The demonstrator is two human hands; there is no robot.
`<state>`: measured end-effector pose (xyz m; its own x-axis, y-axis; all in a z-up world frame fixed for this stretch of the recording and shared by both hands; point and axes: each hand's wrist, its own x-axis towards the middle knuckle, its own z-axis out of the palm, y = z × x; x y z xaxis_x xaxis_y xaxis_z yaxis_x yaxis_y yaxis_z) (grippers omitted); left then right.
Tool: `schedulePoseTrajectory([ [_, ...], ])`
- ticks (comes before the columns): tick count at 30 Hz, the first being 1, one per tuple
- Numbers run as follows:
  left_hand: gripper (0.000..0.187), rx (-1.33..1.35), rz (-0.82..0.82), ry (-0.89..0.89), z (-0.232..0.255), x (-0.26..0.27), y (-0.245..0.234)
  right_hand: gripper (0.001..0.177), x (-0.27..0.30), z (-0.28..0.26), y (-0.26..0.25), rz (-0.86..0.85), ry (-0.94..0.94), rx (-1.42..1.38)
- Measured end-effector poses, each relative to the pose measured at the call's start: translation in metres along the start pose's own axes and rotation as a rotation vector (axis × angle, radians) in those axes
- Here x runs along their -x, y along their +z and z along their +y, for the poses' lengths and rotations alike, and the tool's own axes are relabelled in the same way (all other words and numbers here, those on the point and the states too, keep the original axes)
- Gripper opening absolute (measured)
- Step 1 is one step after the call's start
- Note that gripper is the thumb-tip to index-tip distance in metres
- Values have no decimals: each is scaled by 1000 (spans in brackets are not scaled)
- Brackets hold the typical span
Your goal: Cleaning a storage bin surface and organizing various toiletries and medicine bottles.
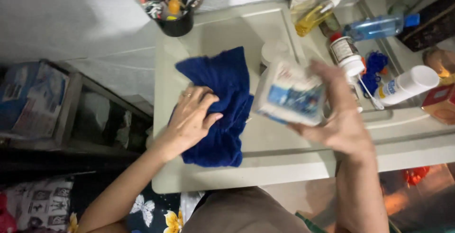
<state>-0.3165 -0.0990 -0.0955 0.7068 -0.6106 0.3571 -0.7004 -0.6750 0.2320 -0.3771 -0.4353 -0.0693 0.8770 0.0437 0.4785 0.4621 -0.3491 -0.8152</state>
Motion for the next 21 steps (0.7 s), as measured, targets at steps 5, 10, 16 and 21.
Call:
schedulePoseTrajectory([
  [5,20,161,109,-41,8,5,0,114,1,-12,27,-240,-20,392],
  [10,18,367,479,-125,19,-1,-21,118,3,-3,38,-207,-187,344],
  [16,22,522,552,-82,73,-34,-37,121,6,4,43,-216,-31,236],
  [21,28,425,288,279,99,-65,8,140,10,27,39,-207,-12,243],
])
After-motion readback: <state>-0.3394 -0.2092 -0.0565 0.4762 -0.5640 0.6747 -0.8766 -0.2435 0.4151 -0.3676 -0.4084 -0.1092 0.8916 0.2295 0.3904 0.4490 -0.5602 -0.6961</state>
